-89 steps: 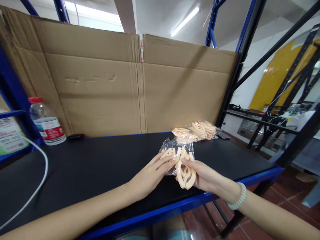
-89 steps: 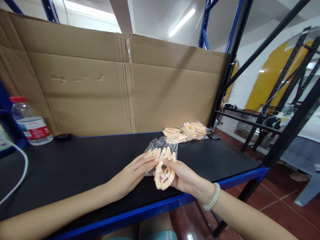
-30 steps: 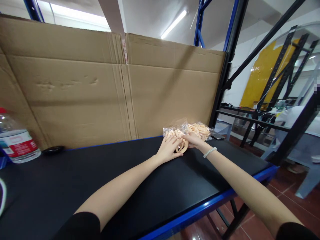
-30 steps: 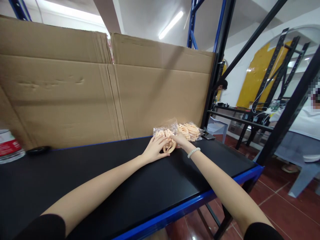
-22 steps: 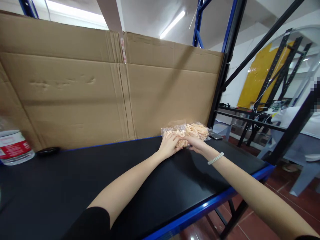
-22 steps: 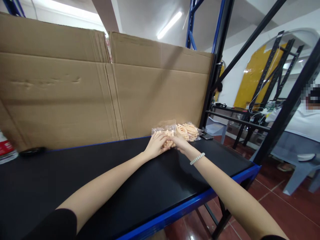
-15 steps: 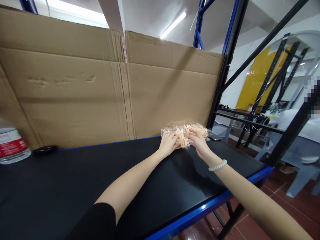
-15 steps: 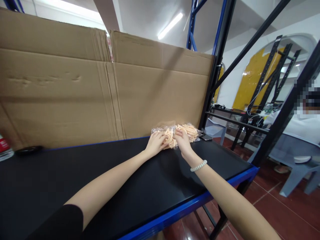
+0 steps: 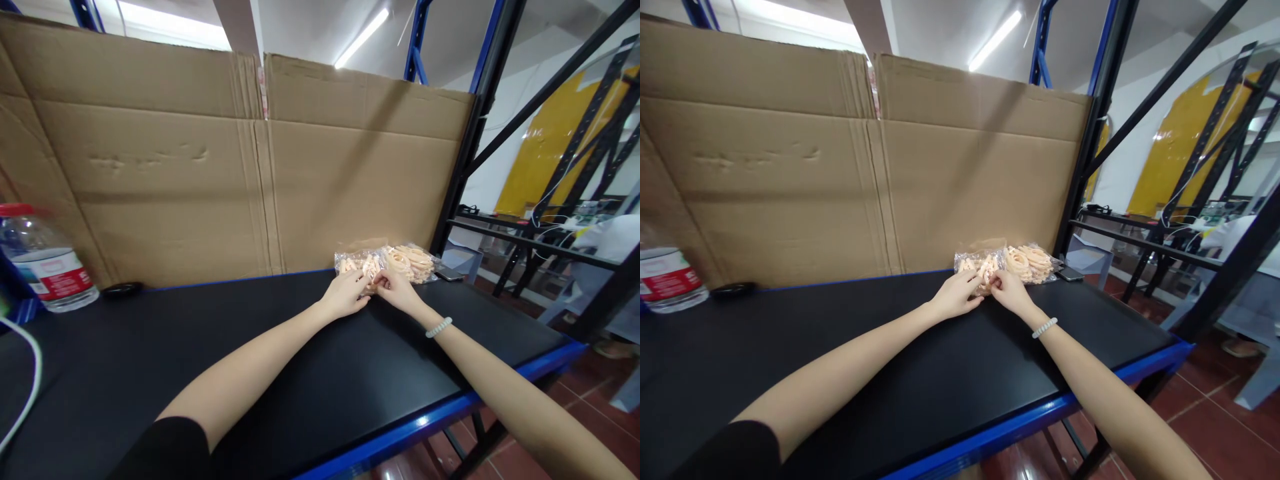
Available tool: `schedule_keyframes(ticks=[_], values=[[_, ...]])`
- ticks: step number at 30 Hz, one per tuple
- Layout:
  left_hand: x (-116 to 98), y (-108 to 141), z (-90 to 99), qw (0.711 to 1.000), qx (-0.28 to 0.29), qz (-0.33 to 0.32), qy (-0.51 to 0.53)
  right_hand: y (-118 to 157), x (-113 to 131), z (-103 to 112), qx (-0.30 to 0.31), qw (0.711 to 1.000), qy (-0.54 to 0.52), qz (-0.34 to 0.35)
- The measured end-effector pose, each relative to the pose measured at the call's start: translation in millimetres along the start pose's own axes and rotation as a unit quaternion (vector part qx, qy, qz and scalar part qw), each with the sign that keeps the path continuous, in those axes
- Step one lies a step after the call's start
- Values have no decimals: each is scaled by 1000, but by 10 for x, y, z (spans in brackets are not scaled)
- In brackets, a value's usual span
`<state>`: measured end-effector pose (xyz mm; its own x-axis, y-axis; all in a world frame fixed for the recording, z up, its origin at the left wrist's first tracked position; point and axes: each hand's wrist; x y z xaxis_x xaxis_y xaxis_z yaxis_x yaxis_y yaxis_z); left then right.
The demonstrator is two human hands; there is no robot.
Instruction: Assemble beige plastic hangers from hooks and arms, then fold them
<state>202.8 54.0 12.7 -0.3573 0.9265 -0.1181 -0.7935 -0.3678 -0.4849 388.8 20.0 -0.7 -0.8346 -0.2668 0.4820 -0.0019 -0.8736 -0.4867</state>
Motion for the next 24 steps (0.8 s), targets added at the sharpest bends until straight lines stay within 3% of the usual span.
schedule_keyframes(ticks=[7,13,17,24], values=[[-287,658,371,999,52,-7,-4,18,0,51,-24,999,0,22],[-490,1220,643,994,106,30,29,11,-23,193,-123,992,-5,-10],[-503,1360,644,992,93,48,66,-3,-110,244,-151,987,-8,-55],[-489,1387,602,991,71,56,100,54,-104,146,-105,991,14,-80]])
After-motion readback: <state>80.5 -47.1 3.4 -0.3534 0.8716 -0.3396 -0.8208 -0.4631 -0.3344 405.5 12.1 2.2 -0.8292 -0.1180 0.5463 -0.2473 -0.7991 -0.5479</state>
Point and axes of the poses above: each hand's wrist, its own y-axis away from the middle knuckle, its own z-axis out of the back of the hand, x = y × z, and after that the axes turned 12 degrees about y, right-handed
